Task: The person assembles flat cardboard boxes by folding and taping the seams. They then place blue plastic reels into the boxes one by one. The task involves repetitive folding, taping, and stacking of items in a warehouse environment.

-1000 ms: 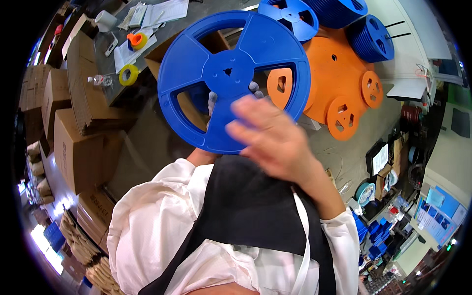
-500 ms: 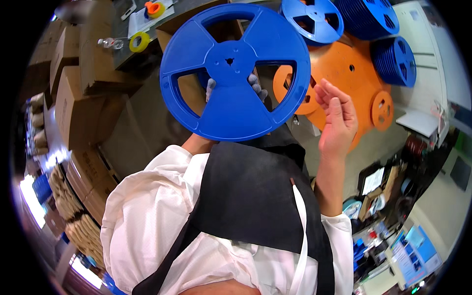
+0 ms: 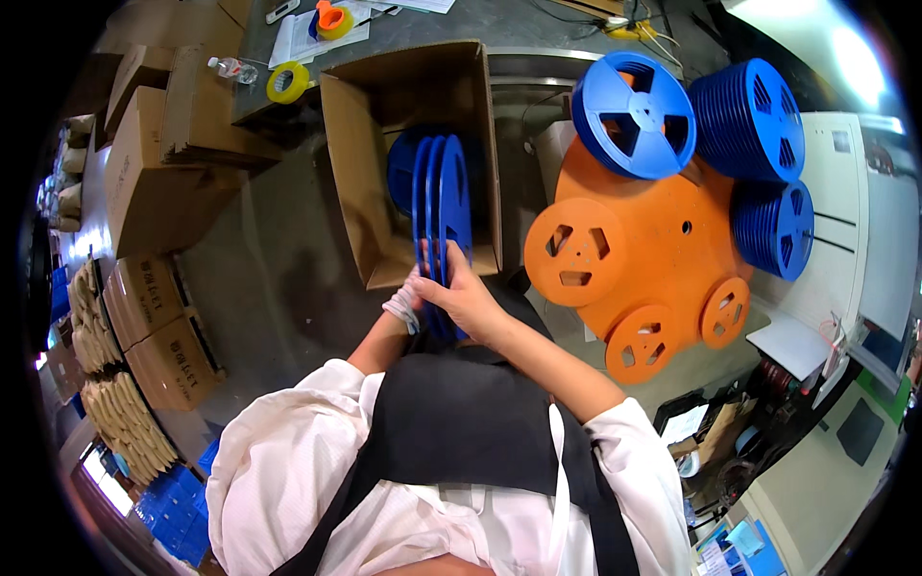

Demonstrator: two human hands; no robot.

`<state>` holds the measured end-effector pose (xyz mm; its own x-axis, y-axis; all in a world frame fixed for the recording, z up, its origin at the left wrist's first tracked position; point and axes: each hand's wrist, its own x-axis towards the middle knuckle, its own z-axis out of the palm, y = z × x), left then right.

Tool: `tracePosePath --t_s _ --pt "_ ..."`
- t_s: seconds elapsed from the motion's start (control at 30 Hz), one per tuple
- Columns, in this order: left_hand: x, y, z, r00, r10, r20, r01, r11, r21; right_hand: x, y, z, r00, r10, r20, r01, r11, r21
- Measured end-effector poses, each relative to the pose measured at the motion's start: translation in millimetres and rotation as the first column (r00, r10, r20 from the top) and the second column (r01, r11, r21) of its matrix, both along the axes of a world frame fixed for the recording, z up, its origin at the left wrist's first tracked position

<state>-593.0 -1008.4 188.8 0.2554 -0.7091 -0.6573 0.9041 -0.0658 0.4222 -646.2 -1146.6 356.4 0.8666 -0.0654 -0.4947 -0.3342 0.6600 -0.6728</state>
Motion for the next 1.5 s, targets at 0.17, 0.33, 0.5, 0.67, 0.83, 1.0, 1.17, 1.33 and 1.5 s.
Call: tracePosePath --t_s 0.17,0.33,0.5,0.67,0.83,1.0,1.17,1.33,1.5 --pt "54.1 -30.1 -24.2 0.987 -0.074 0.141 0.076 0.997 -0.008 48.5 -20.0 -38.4 0.962 -0.241 -0.128 0.246 0.969 0.022" --pt "138.9 7.8 -155.7 0.958 0.133 0.255 -0.232 0.880 0.414 85.1 -47.0 -79.3 0.794 -0.499 -0.348 0.471 0.866 -0.168" --pt "216.9 16.9 -306.0 0.868 -0.354 0.348 -0.128 0.519 0.845 101.6 -41.5 -119.9 0.782 -0.499 -0.373 0.366 0.853 -0.372" --pt "288.0 -34.8 -377.0 0.542 -0.823 0.171 0.074 0.249 0.966 87.0 -42.7 -150.1 0.795 -0.512 -0.326 0.287 0.790 -0.541" --pt "325.0 -13.1 -533.0 0.286 -0.951 0.120 0.004 0.127 0.992 79.0 -72.3 -165.2 0.747 -0.460 -0.480 0.190 0.839 -0.510" --pt "387.5 -71.3 -498.0 0.142 -0.990 0.007 0.266 0.045 0.963 75.4 -75.7 -172.7 0.620 -0.562 -0.548 0.250 0.803 -0.541" --pt "384.9 -75.1 -499.0 0.219 -0.970 -0.104 0.287 -0.037 0.957 72.6 -77.2 -177.1 0.615 -0.497 -0.612 0.200 0.850 -0.488" --pt "351.7 -49.9 -479.1 0.445 -0.896 0.008 0.265 0.140 0.954 93.3 -75.3 -162.4 0.663 -0.503 -0.554 0.231 0.842 -0.488" --pt "285.1 -57.1 -404.4 0.250 -0.960 0.125 0.396 0.219 0.892 122.5 -70.6 -138.8 0.750 -0.516 -0.414 0.284 0.816 -0.503"
